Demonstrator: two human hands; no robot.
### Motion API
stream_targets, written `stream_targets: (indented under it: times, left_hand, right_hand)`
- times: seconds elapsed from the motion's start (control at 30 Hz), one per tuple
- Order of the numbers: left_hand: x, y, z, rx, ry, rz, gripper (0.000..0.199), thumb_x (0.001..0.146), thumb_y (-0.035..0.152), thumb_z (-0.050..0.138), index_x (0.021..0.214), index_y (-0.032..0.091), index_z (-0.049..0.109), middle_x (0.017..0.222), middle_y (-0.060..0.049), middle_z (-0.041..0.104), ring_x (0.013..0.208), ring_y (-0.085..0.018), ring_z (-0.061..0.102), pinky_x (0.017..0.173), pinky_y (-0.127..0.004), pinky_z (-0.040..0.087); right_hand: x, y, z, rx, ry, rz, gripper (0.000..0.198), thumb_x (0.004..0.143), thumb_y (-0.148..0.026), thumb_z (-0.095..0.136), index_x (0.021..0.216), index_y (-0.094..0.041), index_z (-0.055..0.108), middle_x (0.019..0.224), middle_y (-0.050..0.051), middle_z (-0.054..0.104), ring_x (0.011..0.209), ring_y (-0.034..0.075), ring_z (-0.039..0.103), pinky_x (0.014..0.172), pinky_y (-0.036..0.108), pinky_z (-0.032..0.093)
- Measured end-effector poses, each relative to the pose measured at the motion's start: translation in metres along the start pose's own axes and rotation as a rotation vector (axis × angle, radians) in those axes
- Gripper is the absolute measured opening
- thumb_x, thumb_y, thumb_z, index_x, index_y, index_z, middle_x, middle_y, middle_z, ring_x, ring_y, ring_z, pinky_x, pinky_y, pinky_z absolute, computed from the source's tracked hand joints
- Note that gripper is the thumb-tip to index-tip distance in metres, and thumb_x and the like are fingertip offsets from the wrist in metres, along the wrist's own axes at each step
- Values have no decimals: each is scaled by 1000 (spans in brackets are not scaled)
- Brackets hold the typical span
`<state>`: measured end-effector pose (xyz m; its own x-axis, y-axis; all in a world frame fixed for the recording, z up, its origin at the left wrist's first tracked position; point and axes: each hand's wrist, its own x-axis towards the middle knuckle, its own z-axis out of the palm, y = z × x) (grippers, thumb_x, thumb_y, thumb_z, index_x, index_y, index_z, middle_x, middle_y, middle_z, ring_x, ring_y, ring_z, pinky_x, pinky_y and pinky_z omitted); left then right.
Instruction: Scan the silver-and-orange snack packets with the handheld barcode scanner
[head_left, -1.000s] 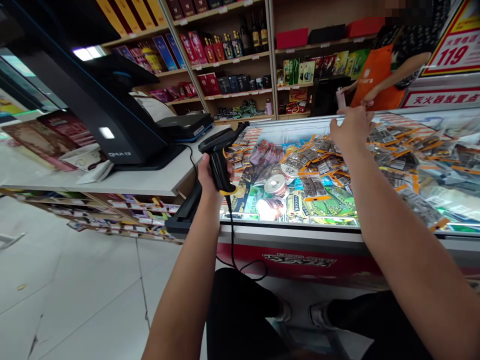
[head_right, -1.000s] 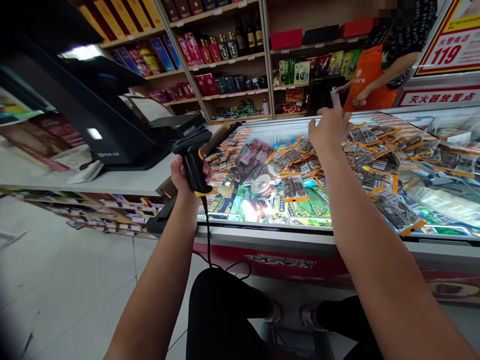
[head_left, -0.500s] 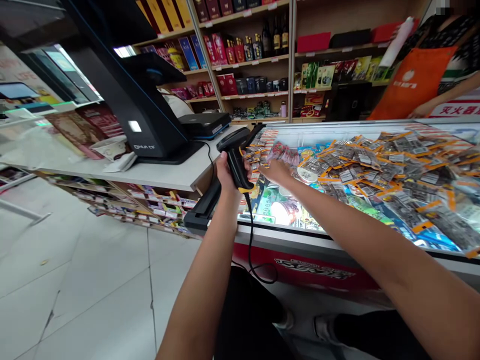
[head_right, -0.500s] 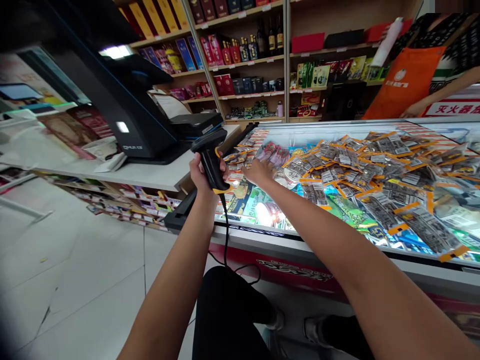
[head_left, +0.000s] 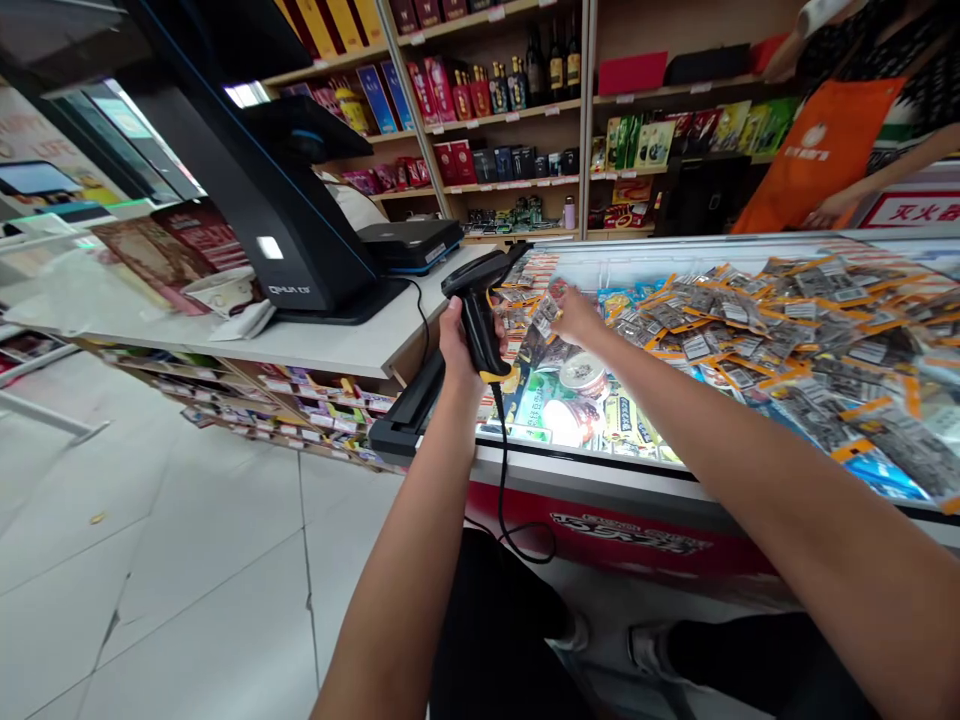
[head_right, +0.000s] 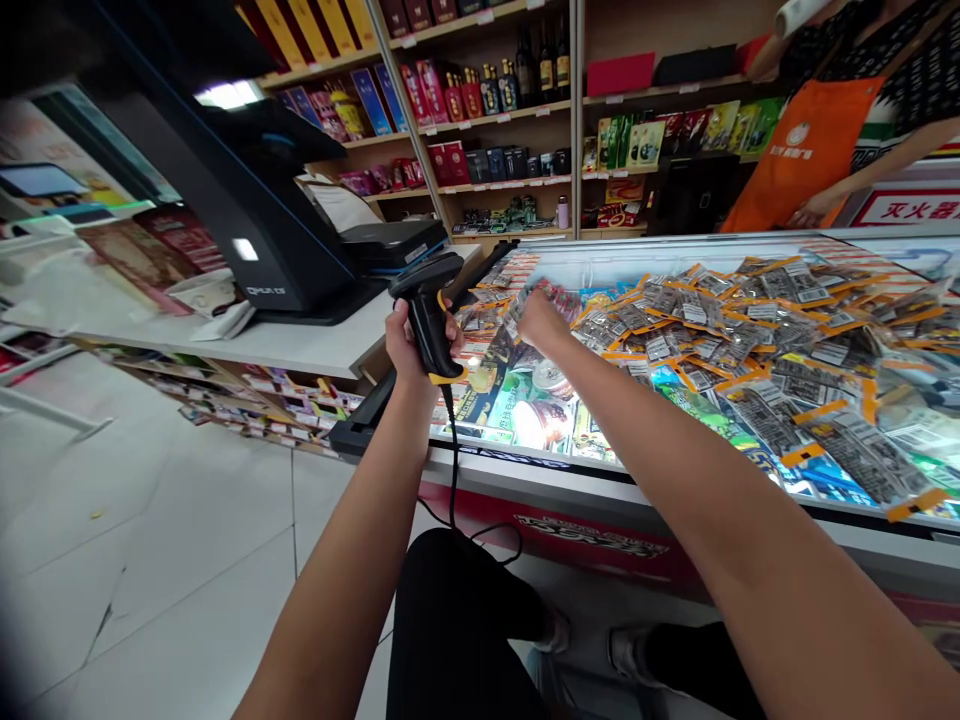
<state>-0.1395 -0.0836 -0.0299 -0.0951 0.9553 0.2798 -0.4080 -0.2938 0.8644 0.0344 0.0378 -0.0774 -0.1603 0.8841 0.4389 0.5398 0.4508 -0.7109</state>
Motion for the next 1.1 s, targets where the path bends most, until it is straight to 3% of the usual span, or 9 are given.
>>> stream_targets:
  times: [0.1, 0.2, 0.37, 0.47, 0.67, 1.1]
  left_hand:
    - [1, -2, 1, 47, -54, -15, 62, 83, 75, 44, 91, 16, 63, 55, 0, 55, 39, -12, 51, 36, -25, 37]
    - [-1, -5, 2, 112, -158, -54, 60, 80, 74, 50, 90, 16, 62, 56, -1, 58, 39, -13, 52, 36, -25, 38]
    - [-11, -7, 7, 275, -311, -134, 52, 79, 66, 62, 91, 16, 63, 60, -3, 63, 40, -14, 55, 37, -25, 41]
    - [-14, -7, 9, 388, -425, -138, 45, 83, 61, 62, 82, 16, 63, 60, -5, 63, 41, -15, 56, 38, -25, 41]
    - [-14, -12, 10, 491, -610, -190, 49, 89, 63, 55, 75, 17, 64, 64, -8, 66, 45, -17, 59, 41, -26, 45]
    - [-11, -16, 6, 403, -603, -263, 54, 85, 68, 58, 82, 15, 66, 57, -7, 64, 42, -18, 59, 42, -29, 47]
  right_hand:
    - [-10, 13, -31, -87, 102, 64, 48, 72, -10, 66, 118, -19, 56, 98, 11, 69, 91, 32, 67, 83, 48, 52]
    - [-18, 21, -58, 26, 218, 24, 50, 81, -17, 62, 129, -19, 52, 96, 7, 71, 86, 25, 68, 82, 41, 54]
    - [-10, 26, -86, 209, 352, -17, 23, 87, -25, 57, 106, -19, 66, 101, 10, 74, 91, 23, 68, 80, 36, 54]
    - [-1, 28, -92, 234, 398, -63, 18, 87, -23, 55, 97, -17, 69, 100, 10, 74, 93, 21, 67, 83, 34, 53]
    - [1, 32, -93, 188, 427, -50, 20, 87, -22, 52, 100, -18, 68, 101, 8, 73, 94, 20, 67, 84, 33, 52]
    - [-3, 33, -94, 212, 429, -72, 19, 85, -23, 53, 94, -19, 68, 93, 6, 72, 89, 20, 66, 82, 32, 51]
